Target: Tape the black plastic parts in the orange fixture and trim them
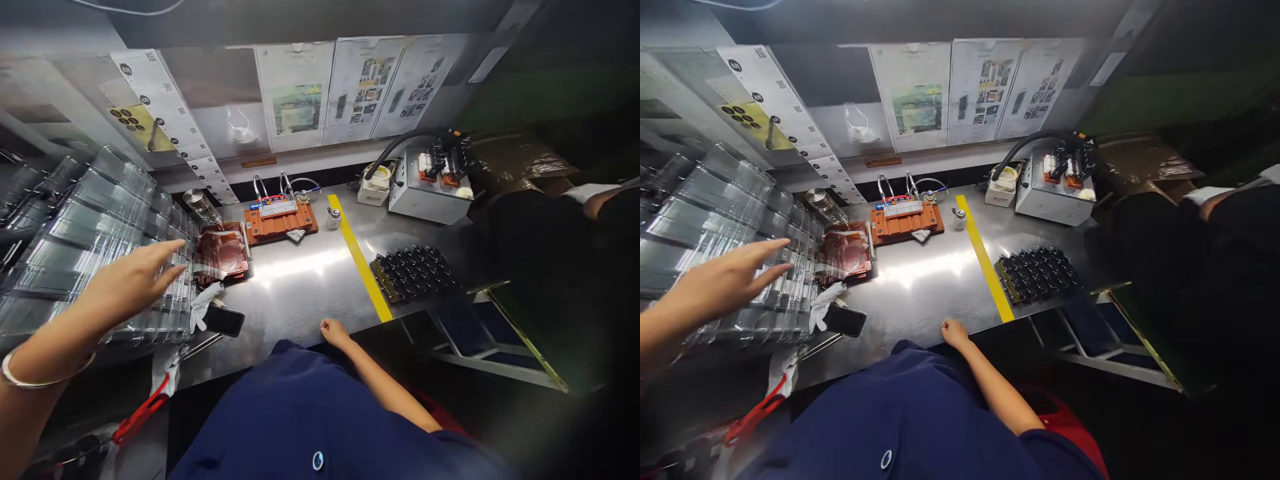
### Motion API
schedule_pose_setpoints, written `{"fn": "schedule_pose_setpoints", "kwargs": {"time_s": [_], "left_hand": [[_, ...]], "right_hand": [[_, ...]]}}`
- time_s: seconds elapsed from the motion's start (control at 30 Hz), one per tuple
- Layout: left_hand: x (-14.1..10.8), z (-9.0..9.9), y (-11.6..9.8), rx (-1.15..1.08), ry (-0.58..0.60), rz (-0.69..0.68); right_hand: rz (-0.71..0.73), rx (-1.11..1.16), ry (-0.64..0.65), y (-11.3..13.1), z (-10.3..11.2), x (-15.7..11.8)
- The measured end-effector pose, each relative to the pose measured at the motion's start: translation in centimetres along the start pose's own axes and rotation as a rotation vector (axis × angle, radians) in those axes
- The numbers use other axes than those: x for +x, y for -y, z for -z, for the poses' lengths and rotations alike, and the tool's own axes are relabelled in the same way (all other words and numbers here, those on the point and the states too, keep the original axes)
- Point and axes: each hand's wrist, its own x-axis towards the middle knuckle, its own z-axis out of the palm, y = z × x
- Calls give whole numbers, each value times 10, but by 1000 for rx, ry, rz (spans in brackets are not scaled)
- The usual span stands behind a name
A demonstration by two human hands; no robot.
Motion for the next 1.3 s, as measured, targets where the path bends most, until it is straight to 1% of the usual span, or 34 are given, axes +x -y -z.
{"fn": "schedule_pose_setpoints", "kwargs": {"time_s": [0.03,0.07,0.1,0.13,0.2,0.27,0.33,0.4,0.47,0.53,0.63,0.7,0.73,0.8,0.9,0.97,1.0,1.07,1.17,1.23,1.3], "left_hand": [[-14,-22,-12,24,182,-43],[-27,-45,-23,32,336,-43],[-40,-67,-32,41,446,-12],[-54,-88,-40,52,514,27],[-82,-126,-53,32,583,114],[-110,-155,-66,-120,652,179],[-137,-177,-79,-256,691,287],[-161,-191,-90,-300,685,398],[-180,-199,-95,-296,692,488],[-195,-200,-94,-279,696,581],[-211,-197,-85,-243,657,733],[-219,-195,-78,-224,641,796],[-223,-195,-76,-218,639,813],[-228,-198,-73,-219,644,826],[-230,-204,-75,-242,673,821],[-227,-205,-78,-253,715,814],[-225,-205,-79,-253,731,807],[-221,-203,-79,-263,754,792],[-221,-200,-71,-293,728,788],[-223,-199,-58,-284,686,807],[-223,-200,-41,-246,647,822]], "right_hand": [[25,-2,6,15,-1,7],[53,-3,11,32,0,17],[85,-5,12,51,3,28],[115,-8,9,72,7,41],[167,-14,-11,116,19,71],[212,-18,-36,161,31,102],[255,-12,-53,203,40,132],[284,2,-61,239,44,159],[291,20,-60,266,43,182],[281,37,-50,286,42,200],[264,58,-48,303,39,220],[261,67,-70,307,39,224],[263,71,-90,306,39,222],[277,80,-141,298,38,209],[311,113,-207,272,32,173],[347,154,-219,256,25,150],[373,178,-207,253,21,142],[429,225,-145,258,13,135],[477,264,-22,287,-1,140],[474,254,31,303,-9,145],[459,220,52,305,-15,142]]}}
